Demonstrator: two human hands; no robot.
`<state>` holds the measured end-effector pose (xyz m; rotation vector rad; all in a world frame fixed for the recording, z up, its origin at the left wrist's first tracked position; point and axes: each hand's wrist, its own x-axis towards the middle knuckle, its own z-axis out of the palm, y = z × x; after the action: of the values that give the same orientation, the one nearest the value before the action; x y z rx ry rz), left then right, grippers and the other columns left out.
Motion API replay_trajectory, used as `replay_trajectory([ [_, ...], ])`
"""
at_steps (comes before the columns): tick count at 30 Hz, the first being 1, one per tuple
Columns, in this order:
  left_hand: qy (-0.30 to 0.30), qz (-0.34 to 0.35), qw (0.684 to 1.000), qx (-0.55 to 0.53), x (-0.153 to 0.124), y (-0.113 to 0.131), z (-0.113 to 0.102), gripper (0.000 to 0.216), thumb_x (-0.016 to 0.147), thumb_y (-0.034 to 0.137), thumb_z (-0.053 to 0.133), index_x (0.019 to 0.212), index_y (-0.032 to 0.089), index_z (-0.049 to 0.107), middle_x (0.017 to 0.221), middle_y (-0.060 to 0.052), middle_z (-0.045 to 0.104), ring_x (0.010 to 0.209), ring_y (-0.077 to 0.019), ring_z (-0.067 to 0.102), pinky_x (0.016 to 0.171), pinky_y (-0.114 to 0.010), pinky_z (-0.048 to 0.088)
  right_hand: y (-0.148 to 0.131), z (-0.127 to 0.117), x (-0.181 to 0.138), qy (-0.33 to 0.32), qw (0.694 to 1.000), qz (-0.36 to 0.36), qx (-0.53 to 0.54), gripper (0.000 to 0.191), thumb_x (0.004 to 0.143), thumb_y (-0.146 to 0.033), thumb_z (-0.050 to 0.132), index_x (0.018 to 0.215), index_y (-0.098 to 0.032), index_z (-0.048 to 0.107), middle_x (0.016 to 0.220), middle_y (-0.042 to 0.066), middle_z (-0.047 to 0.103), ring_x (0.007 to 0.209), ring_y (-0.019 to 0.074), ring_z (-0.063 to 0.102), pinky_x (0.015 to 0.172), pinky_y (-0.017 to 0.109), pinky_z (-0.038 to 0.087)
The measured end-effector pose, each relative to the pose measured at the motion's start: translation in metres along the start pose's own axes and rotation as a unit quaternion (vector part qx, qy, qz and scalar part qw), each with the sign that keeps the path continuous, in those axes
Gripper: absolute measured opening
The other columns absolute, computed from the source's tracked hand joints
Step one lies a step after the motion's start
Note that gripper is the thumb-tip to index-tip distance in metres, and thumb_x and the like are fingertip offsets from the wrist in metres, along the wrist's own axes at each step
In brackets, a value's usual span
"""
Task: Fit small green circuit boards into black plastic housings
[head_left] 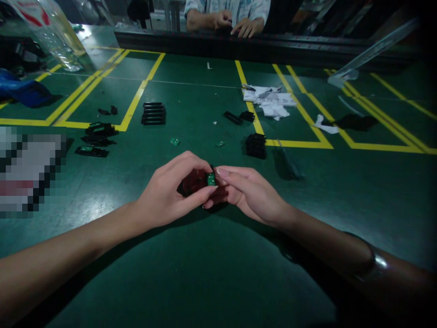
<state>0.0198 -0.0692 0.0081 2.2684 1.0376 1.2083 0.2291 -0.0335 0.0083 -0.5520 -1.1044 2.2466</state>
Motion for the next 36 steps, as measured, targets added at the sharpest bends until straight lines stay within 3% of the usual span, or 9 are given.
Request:
replay_trajectory([
  [14, 0.005, -0.001, 1.0, 0.002, -0.0007, 0.0013, -0.0005, 0.031, 0.088, 0.018, 0.079, 0.116, 0.014, 0.065, 0.1, -0.004, 0.068, 0.085, -0.0115, 0.066, 0.074, -0.024, 0.054, 0.0007, -0.0011, 0.001, 0.004, 1.0, 0.0, -0.011, 0.014, 0.1, -0.023, 0.069, 0.092, -0.013, 0.074, 0.081, 0.003, 0.075, 0.07, 0.0134, 0.076, 0.077, 0.026, 0.067],
  [27, 0.0, 0.026, 1.0, 0.009, -0.002, 0.001, -0.0004, 0.03, 0.09, 0.017, 0.077, 0.117, 0.013, 0.064, 0.102, -0.005, 0.068, 0.09, -0.0124, 0.066, 0.078, -0.025, 0.056, 0.0034, -0.0022, 0.0005, 0.02, 0.999, -0.012, -0.03, 0.031, 0.103, -0.036, 0.066, 0.08, -0.016, 0.063, 0.076, 0.001, 0.072, 0.072, 0.0145, 0.077, 0.073, 0.027, 0.066],
  [36, -0.001, 0.051, 0.998, 0.025, -0.0006, 0.0024, -0.0006, 0.027, 0.093, 0.02, 0.075, 0.117, 0.015, 0.063, 0.1, -0.005, 0.071, 0.087, -0.0131, 0.067, 0.075, -0.026, 0.057, 0.0004, -0.0004, 0.0008, 0.033, 0.999, 0.004, -0.019, 0.028, 0.099, -0.033, 0.071, 0.078, -0.016, 0.064, 0.074, 0.001, 0.071, 0.076, 0.0173, 0.078, 0.07, 0.027, 0.065],
])
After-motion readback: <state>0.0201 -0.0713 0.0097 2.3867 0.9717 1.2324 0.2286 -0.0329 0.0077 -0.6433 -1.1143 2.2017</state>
